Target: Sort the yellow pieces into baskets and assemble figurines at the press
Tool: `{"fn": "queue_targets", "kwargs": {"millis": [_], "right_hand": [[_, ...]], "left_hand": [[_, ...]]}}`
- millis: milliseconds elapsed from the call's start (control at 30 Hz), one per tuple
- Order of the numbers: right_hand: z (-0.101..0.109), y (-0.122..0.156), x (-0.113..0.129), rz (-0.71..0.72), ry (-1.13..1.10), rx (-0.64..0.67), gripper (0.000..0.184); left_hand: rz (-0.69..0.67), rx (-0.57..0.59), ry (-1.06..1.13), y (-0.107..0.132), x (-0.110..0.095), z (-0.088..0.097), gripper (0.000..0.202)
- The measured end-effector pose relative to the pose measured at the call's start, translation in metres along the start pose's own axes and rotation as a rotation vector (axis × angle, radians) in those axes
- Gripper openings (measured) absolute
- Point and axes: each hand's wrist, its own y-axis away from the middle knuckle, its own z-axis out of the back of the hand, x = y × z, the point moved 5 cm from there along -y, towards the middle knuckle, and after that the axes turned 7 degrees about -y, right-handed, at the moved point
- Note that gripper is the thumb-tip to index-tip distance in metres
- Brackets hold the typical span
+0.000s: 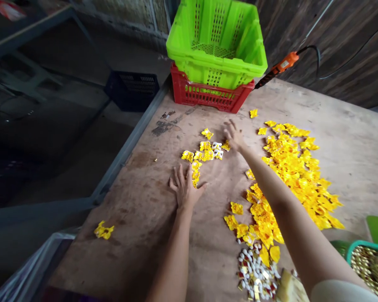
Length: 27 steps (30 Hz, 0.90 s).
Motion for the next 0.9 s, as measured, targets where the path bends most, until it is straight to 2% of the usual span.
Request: {"fn": "queue_targets", "kwargs": {"millis": [100, 200, 367, 467, 567, 667, 800, 900], "right_hand": [[-0.039, 0.008, 0.045, 0.254, -0.148, 0.187, 0.057], [-0.056, 0.023, 0.077, 0.447, -0.301, 0.252, 0.058], [-0.074, 0.075, 0.111, 0.498, -0.612, 0.271, 0.053], [-0.083, 0.103, 0.127, 0.419, -0.811, 0.215, 0.044], [-0.088, 0.123, 0.137, 0.233, -0.958, 0.122, 0.039], [-0.088, 0.144, 0.145, 0.069, -1.029, 0.046, 0.037], [-0.087, 0.190, 0.156, -0.008, -1.056, -0.002, 0.039], [-0.087, 0.242, 0.159, -0.140, -1.097, -0.104, 0.041]], "left_hand": [[0.001, 0.005, -0.014, 0.000, 0.000, 0.001, 0.108], [0.005, 0.013, -0.004, 0.000, 0.000, 0.001, 0.110], [-0.025, -0.017, 0.065, 0.001, 0.001, -0.004, 0.111], [-0.065, -0.063, 0.138, 0.002, 0.005, -0.008, 0.109], [-0.105, -0.126, 0.290, 0.006, 0.011, -0.009, 0.102], [-0.152, -0.189, 0.519, 0.016, 0.018, -0.002, 0.091], [-0.201, -0.174, 0.642, 0.042, 0.019, 0.024, 0.073], [-0.274, -0.034, 0.672, 0.072, 0.017, 0.054, 0.068]]}}
